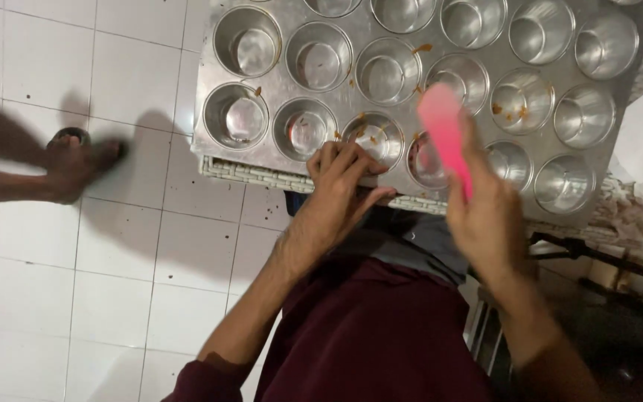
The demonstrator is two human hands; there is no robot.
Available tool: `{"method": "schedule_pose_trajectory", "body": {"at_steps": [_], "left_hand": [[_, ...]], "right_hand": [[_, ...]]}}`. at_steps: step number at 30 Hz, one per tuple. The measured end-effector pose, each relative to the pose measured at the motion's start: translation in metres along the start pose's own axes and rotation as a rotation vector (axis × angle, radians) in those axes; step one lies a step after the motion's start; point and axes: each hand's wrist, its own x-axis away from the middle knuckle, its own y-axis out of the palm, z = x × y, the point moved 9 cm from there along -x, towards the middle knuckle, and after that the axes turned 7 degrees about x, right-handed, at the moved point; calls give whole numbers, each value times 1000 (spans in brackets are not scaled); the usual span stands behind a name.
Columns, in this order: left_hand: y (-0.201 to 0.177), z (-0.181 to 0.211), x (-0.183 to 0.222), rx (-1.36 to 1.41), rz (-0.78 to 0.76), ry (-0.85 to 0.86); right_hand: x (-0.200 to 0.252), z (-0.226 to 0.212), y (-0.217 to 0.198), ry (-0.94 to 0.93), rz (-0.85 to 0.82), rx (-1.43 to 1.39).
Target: Cleaning a metal muffin tin by wiping each cup with a spatula and a cloth
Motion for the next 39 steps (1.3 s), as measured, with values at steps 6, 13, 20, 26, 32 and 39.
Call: {"method": "schedule_pose_trajectory", "body": {"at_steps": [6, 13, 20, 26, 32, 39], "left_hand": [[-2, 2, 2, -4, -19, -14], [8, -7, 7, 16, 2, -15], [4, -2, 2, -15, 4, 11], [-1, 1, 0, -3, -20, -3], [2, -3, 1, -31, -20, -1], [-2, 6, 0, 39, -67, -21]], "right_hand": [[14, 9, -9, 37, 21, -28], [23, -13, -9, -77, 61, -176], [26, 2, -2, 39, -43, 35], [7, -12, -1, -56, -41, -41], [-18, 3, 1, -86, -92, 79], [-29, -41, -25, -257, -118, -213]]}}
